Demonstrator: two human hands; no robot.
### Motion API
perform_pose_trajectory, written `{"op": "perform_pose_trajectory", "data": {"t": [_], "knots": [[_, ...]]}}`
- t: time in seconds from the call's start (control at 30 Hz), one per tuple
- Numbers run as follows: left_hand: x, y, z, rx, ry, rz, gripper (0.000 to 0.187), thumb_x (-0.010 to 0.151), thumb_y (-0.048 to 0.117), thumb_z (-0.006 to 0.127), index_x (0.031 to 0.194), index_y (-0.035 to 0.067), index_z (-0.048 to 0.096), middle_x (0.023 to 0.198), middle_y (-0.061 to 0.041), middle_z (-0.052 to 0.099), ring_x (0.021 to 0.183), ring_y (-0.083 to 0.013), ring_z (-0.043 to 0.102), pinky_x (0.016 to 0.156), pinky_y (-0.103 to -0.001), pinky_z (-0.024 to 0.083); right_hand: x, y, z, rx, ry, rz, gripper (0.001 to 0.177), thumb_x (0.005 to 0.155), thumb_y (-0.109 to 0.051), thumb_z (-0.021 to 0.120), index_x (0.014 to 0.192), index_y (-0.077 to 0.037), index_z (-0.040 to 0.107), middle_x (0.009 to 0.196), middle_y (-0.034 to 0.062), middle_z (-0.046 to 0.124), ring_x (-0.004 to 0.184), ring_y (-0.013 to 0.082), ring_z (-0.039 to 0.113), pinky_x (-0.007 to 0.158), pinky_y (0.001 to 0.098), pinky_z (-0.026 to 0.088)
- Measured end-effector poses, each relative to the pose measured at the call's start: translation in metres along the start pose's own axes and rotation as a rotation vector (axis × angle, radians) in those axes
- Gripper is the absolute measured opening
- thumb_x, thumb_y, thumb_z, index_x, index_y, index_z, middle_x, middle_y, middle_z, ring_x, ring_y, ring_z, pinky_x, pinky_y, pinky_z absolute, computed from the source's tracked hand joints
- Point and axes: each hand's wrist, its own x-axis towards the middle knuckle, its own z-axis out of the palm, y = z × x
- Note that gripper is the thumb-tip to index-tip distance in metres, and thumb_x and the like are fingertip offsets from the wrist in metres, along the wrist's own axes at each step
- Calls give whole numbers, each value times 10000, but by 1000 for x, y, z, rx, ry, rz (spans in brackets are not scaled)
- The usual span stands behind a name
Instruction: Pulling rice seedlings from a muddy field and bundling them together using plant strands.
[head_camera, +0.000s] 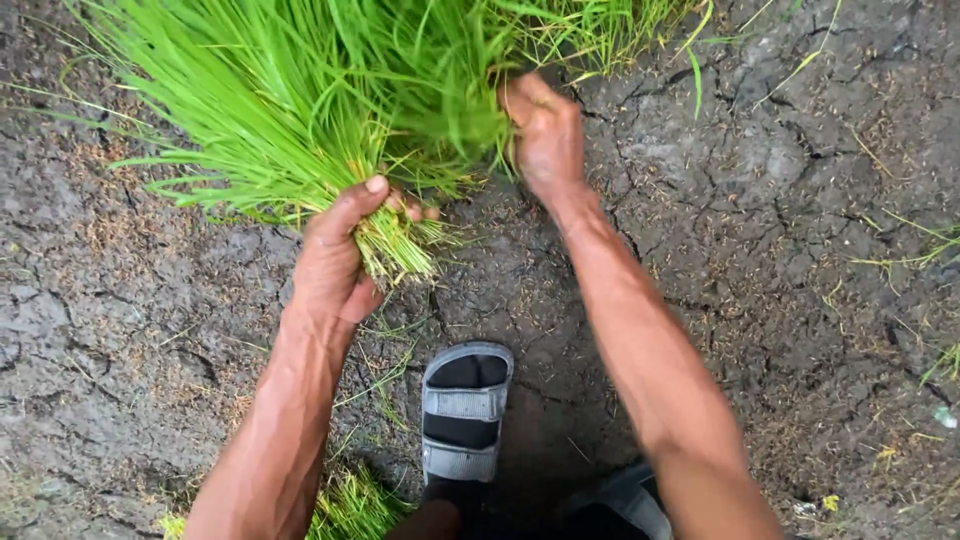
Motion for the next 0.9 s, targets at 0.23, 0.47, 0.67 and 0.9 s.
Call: {"op": "perform_pose_trajectory", "data": {"t": [0.23,0.47,0.67,0.9], "knots": [[2,4,-23,-104,28,77,131,946,161,706,911,60,631,823,-76,663,802,-220,685,984,-506,598,6,-1,-13,964,-86,589,177,1065,-109,623,1022,-7,760,881,123,664,728,185,583,558,293,473],[0,5,-18,-81,15,40,180,946,205,695,884,52,622,834,-113,689,883,-299,722,921,-463,587,62,-49,-28,1190,-130,1144,78,1016,-115,571,1027,-144,643,1041,135,713,665,128,629,533,259,595],[-1,6,-12,-50,15,28,195,938,227,712,920,44,647,841,-127,707,924,-316,735,849,-439,592,29,-15,22,156,-253,231,404,817,181,590,1053,-63,809,1101,121,741,779,220,724,632,307,625],[0,5,-27,-74,43,2,181,929,221,710,915,48,657,829,-123,707,885,-307,737,837,-437,601,14,-2,4,799,-241,382,152,938,53,684,999,-29,796,1019,151,755,851,179,747,674,276,611]]}}
